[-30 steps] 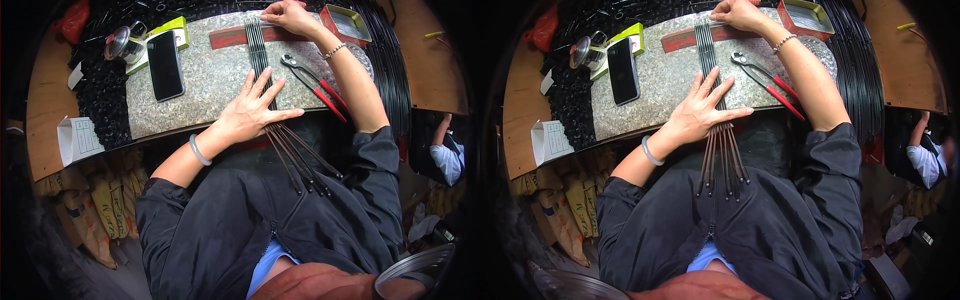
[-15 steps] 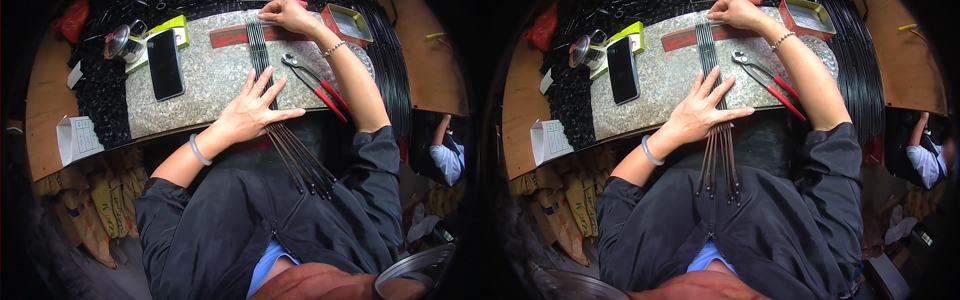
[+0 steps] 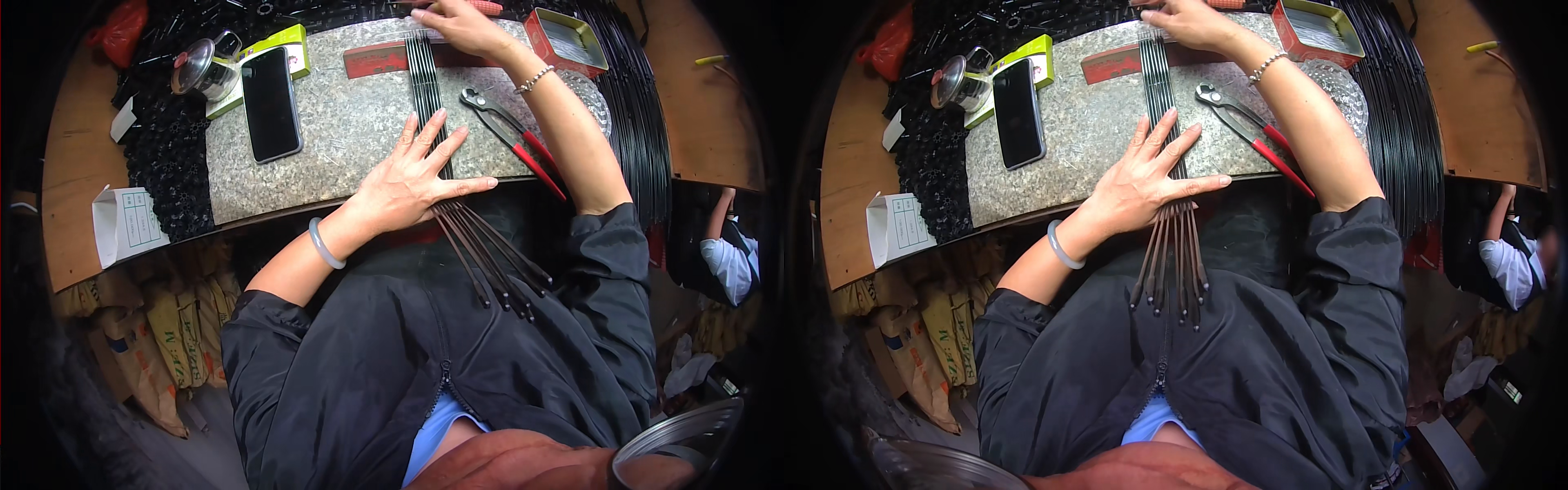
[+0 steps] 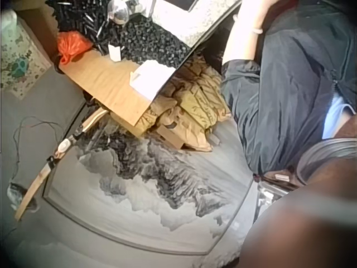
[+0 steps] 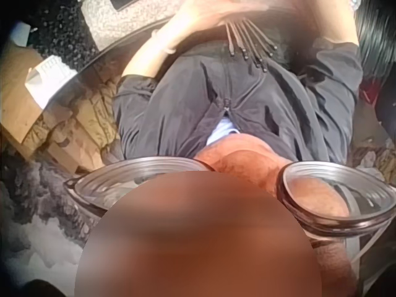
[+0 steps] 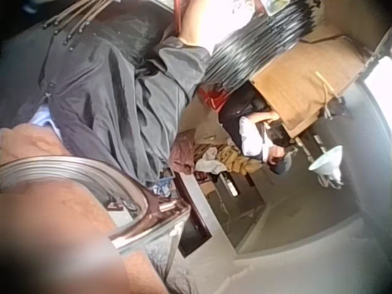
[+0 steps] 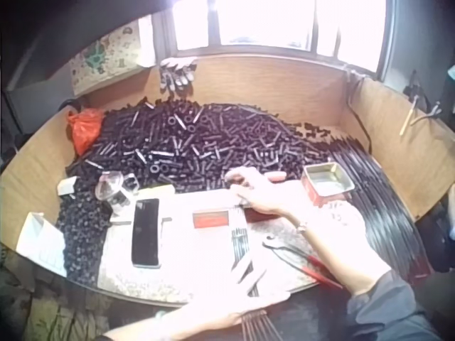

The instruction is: Assembling industrial components at a factory workbench using a manual crimping tool.

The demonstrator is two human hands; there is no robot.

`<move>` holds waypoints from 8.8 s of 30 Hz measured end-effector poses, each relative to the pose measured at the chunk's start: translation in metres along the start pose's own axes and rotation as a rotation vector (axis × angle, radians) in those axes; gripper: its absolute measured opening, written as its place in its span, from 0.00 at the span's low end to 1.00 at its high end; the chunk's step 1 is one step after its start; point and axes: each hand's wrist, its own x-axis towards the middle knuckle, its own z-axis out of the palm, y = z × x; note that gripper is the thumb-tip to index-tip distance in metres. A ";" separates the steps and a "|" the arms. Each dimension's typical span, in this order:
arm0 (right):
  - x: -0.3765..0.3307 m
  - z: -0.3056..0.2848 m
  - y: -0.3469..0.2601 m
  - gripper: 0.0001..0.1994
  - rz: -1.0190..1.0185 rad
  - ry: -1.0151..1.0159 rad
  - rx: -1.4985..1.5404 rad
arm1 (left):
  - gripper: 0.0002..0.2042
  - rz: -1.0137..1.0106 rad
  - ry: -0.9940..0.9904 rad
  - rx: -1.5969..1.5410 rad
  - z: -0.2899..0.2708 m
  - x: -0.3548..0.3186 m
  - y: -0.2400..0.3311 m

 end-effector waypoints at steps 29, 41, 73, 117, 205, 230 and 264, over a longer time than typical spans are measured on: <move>-0.065 -0.133 0.096 0.09 0.121 0.208 -0.703 | 0.18 0.066 0.263 -0.778 -0.114 0.011 0.053; -0.229 -0.075 -0.120 0.09 -0.623 0.260 -0.050 | 0.13 0.120 0.307 -0.612 -0.113 0.011 0.062; -0.238 -0.061 -0.135 0.11 -0.775 0.339 -0.358 | 0.14 0.261 0.380 -0.261 -0.106 0.008 0.059; -0.226 0.078 -0.077 0.19 -0.078 0.177 0.757 | 0.44 0.252 -0.161 0.259 -0.018 0.022 -0.064; -0.237 0.083 -0.030 0.22 0.355 0.184 1.077 | 0.15 -0.685 0.294 0.123 -0.032 0.097 -0.219; -0.266 0.087 -0.061 0.18 0.281 0.244 0.968 | 0.08 -0.557 0.393 -1.463 -0.046 0.018 -0.048; -0.274 0.100 -0.076 0.22 0.226 0.102 1.125 | 0.16 -0.583 0.393 -1.890 -0.010 -0.023 0.060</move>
